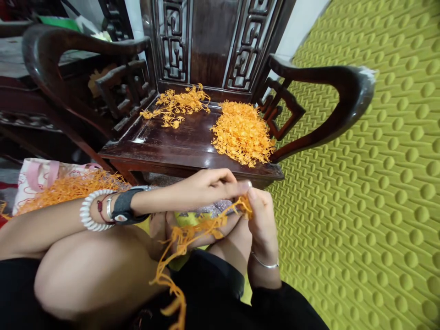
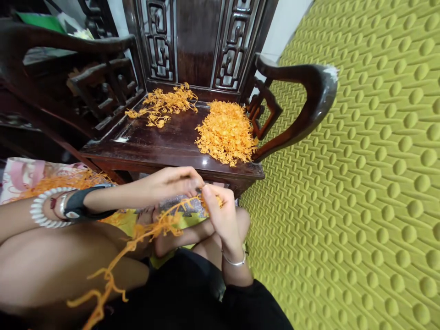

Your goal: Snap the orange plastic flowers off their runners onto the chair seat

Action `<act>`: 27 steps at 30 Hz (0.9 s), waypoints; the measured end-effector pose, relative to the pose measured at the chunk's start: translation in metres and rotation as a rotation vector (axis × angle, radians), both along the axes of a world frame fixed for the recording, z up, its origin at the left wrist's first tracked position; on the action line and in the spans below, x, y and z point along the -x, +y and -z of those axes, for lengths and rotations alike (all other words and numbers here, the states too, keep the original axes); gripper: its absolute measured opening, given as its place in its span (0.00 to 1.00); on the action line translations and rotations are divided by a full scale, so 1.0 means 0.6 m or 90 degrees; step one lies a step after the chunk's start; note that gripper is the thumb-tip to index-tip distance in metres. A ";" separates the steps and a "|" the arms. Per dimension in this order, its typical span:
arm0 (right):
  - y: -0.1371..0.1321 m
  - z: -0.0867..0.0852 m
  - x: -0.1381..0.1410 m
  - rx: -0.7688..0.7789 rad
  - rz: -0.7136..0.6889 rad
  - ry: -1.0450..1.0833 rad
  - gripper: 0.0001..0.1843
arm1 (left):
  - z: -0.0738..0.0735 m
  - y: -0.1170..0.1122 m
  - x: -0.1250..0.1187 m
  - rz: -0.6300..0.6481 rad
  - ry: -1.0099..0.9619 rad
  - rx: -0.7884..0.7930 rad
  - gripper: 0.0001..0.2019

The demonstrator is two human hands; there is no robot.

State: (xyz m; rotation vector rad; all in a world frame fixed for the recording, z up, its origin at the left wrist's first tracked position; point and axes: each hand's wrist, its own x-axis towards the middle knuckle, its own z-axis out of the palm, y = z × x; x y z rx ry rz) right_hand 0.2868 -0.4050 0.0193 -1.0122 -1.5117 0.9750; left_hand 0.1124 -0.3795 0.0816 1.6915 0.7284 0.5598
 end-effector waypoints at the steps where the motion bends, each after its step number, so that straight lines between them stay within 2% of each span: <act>1: 0.001 0.002 0.003 -0.021 0.031 -0.034 0.27 | 0.001 0.001 -0.003 -0.024 -0.012 0.058 0.23; 3: 0.004 0.005 0.008 -0.069 0.104 -0.095 0.26 | 0.006 0.003 -0.006 -0.039 0.025 0.141 0.22; 5: 0.009 0.009 0.012 -0.107 0.150 -0.128 0.23 | 0.011 0.005 -0.006 -0.013 0.091 0.206 0.17; 7: 0.015 0.011 0.017 -0.129 0.171 -0.120 0.15 | 0.017 0.006 -0.007 0.012 0.112 0.251 0.10; 9: 0.018 0.014 0.022 -0.144 0.181 -0.084 0.07 | 0.024 0.009 -0.009 0.015 0.073 0.267 0.05; 11: 0.017 0.018 0.028 -0.176 0.198 -0.058 0.08 | 0.031 0.013 -0.009 0.009 0.021 0.286 0.06; 13: 0.015 0.029 0.034 -0.241 0.231 -0.064 0.05 | 0.035 0.016 -0.006 0.006 -0.026 0.310 0.09; 16: 0.012 0.055 0.043 -0.365 0.271 -0.079 0.11 | 0.035 0.019 0.000 0.023 -0.048 0.364 0.12; 19: 0.017 0.077 0.048 -0.448 0.251 -0.066 0.20 | 0.032 0.019 0.005 0.044 -0.035 0.420 0.12; 22: 0.023 0.077 0.042 -0.445 0.187 -0.101 0.27 | 0.031 0.017 0.011 0.053 -0.012 0.428 0.15; 25: 0.018 0.060 0.024 -0.397 0.068 -0.154 0.20 | 0.029 0.014 0.020 0.106 0.023 0.369 0.18; 27: 0.009 0.051 0.009 -0.420 0.012 -0.206 0.15 | 0.026 0.009 0.027 0.171 0.064 0.306 0.19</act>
